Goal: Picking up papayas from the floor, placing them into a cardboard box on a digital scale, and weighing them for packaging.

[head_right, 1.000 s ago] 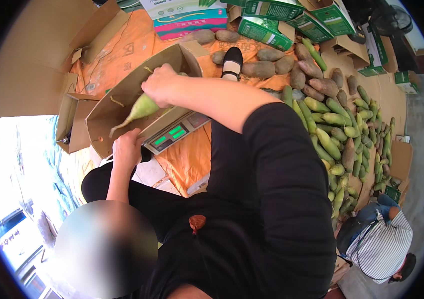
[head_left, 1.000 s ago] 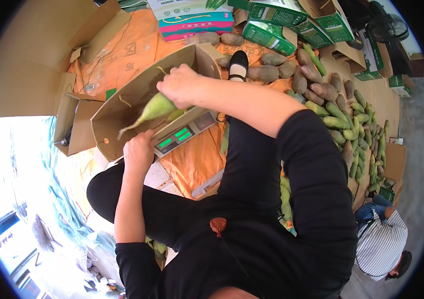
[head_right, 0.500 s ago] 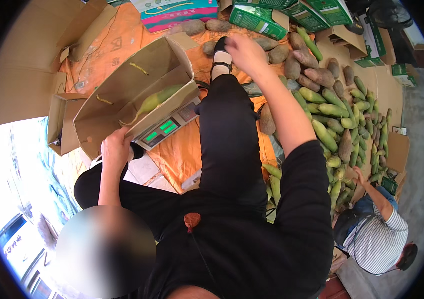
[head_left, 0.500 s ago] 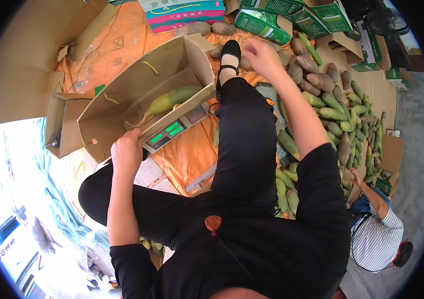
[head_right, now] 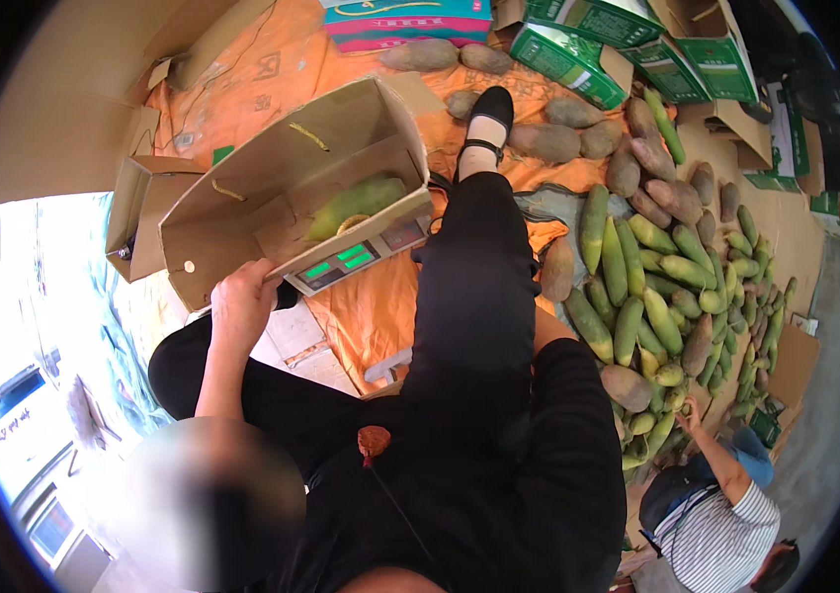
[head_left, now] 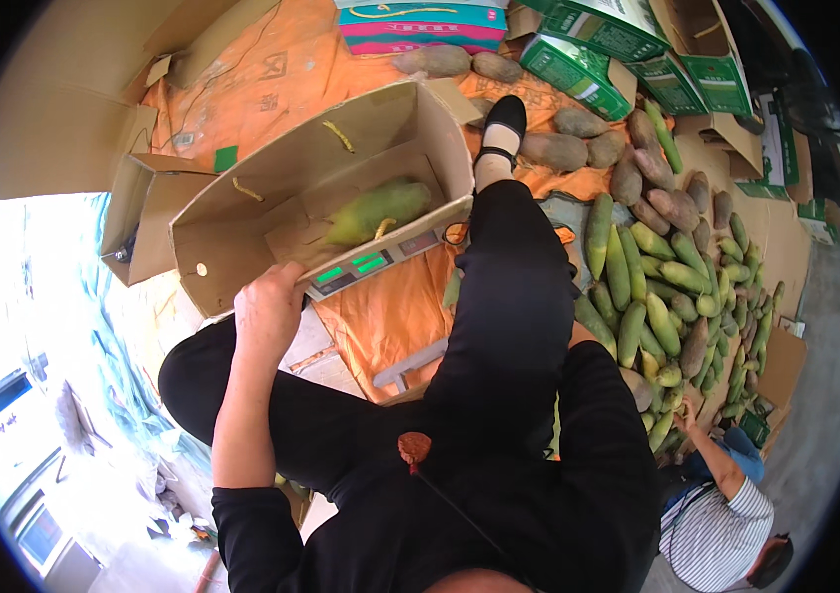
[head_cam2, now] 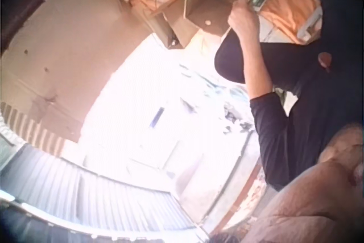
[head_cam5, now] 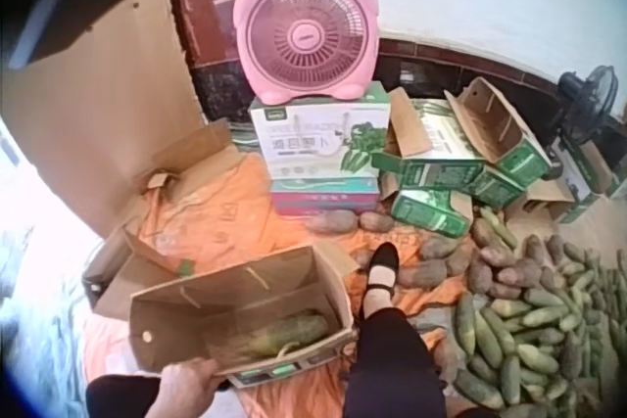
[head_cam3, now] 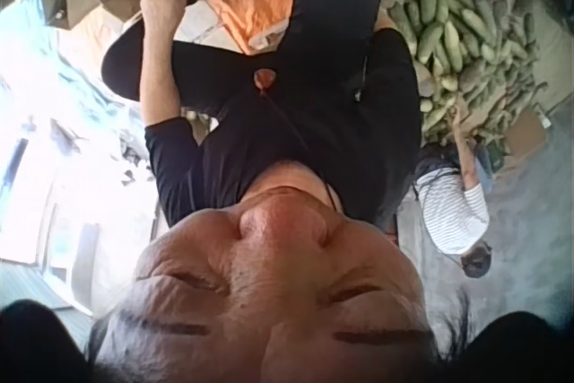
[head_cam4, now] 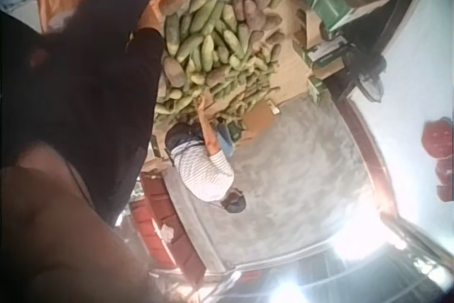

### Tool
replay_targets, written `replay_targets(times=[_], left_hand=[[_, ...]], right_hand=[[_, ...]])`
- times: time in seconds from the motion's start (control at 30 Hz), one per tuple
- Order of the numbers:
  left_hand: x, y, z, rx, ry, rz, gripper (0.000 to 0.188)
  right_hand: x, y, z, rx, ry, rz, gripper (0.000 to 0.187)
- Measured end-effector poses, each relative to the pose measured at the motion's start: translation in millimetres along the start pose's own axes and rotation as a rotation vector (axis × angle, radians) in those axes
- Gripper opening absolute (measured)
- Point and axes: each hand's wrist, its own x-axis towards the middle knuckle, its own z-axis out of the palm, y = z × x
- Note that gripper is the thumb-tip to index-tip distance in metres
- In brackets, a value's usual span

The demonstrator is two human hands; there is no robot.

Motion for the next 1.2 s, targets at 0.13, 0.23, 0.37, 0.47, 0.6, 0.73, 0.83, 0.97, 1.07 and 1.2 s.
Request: replay_targets(times=[0.13,0.23,0.37,0.47,0.6,0.73,0.83,0.97,1.07,1.2], left_hand=[[-1,0,0,-0.028,0.018,0.027,0.012],[-1,-1,1,-0.028,0.020,0.037,0.010],[-1,0,0,-0.025,0.007,0.042,0.011],[-3,-2,1,-0.031,0.021,0.043,0.009],[-3,-3,1,-0.008,0.025,0.056,0.009],[-4,-6,4,0.008,0.033,0.077,0.009],[-4,-7,5,0.023,0.046,0.099,0.009],[-3,-8,7,0.023,0.037,0.099,0.007],[-5,-8,7,0.030,0.034,0.108,0.005],[-7,-10,5,0.046,0.018,0.110,0.008]], right_hand=[[-1,-7,9,-0.040,-0.021,0.012,0.036],[-4,-9,10,-0.077,-0.025,0.026,0.037],[-15,-12,4,-0.127,-0.020,0.055,0.038],[-26,-16,-4,-0.166,-0.011,0.079,0.039],[-40,-20,-18,-0.220,0.009,0.117,0.040],[-56,-28,-32,-0.262,0.032,0.159,0.041],[-69,-34,-43,-0.292,0.053,0.198,0.042],[-86,-43,-61,-0.329,0.085,0.263,0.044],[-95,-57,-88,-0.364,0.122,0.276,0.050],[-88,-106,-164,-0.344,0.379,0.048,0.053]])
